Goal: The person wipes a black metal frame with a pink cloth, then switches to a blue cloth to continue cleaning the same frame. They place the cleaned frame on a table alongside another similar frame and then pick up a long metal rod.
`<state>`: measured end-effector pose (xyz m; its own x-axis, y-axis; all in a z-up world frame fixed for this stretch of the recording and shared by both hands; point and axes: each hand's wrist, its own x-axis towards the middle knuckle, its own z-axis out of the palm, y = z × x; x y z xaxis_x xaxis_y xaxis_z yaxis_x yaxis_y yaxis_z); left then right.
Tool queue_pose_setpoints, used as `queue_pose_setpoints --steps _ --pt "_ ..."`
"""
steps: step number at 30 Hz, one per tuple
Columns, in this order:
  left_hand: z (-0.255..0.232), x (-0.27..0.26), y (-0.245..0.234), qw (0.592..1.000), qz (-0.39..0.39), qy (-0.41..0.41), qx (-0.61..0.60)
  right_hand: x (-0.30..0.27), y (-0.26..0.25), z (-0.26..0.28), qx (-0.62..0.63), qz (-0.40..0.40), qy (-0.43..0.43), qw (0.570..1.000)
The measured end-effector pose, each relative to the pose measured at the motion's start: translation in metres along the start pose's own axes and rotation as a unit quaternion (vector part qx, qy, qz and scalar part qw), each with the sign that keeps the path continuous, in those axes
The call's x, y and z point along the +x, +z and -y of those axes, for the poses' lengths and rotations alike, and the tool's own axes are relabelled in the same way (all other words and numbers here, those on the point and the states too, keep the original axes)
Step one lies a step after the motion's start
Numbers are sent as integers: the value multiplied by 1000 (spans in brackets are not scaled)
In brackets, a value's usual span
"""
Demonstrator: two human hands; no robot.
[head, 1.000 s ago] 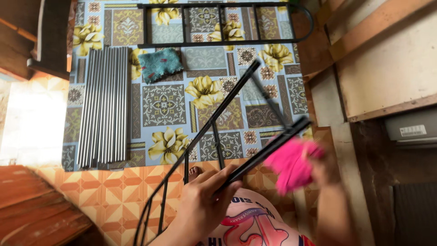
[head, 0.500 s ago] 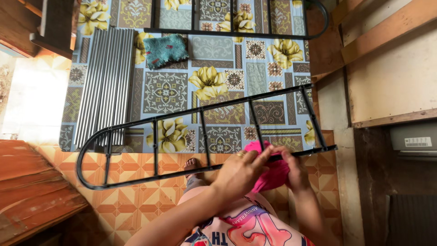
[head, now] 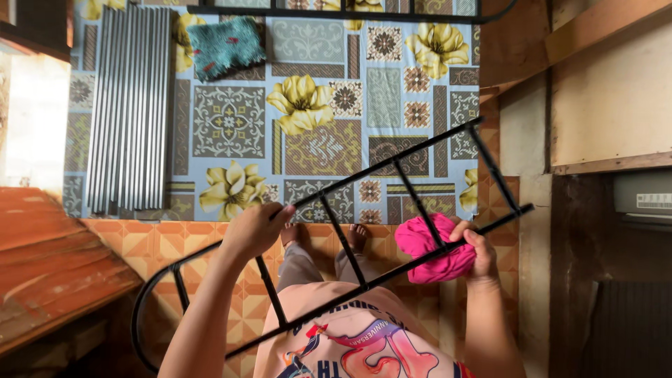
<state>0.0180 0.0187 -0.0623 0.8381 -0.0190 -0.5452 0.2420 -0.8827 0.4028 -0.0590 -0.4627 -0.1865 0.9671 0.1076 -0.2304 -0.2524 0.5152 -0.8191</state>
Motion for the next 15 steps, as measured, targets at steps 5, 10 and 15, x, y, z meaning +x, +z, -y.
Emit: queue_pose_setpoints --steps 5,10,15 --pt "8 -31 28 996 -55 -42 -60 5 -15 -2 -74 -36 83 993" --pt "18 -52 43 994 -61 -74 -60 -52 -67 7 -16 -136 161 977" --pt "38 -62 45 993 -68 -55 -77 -114 -61 38 68 -219 12 973"
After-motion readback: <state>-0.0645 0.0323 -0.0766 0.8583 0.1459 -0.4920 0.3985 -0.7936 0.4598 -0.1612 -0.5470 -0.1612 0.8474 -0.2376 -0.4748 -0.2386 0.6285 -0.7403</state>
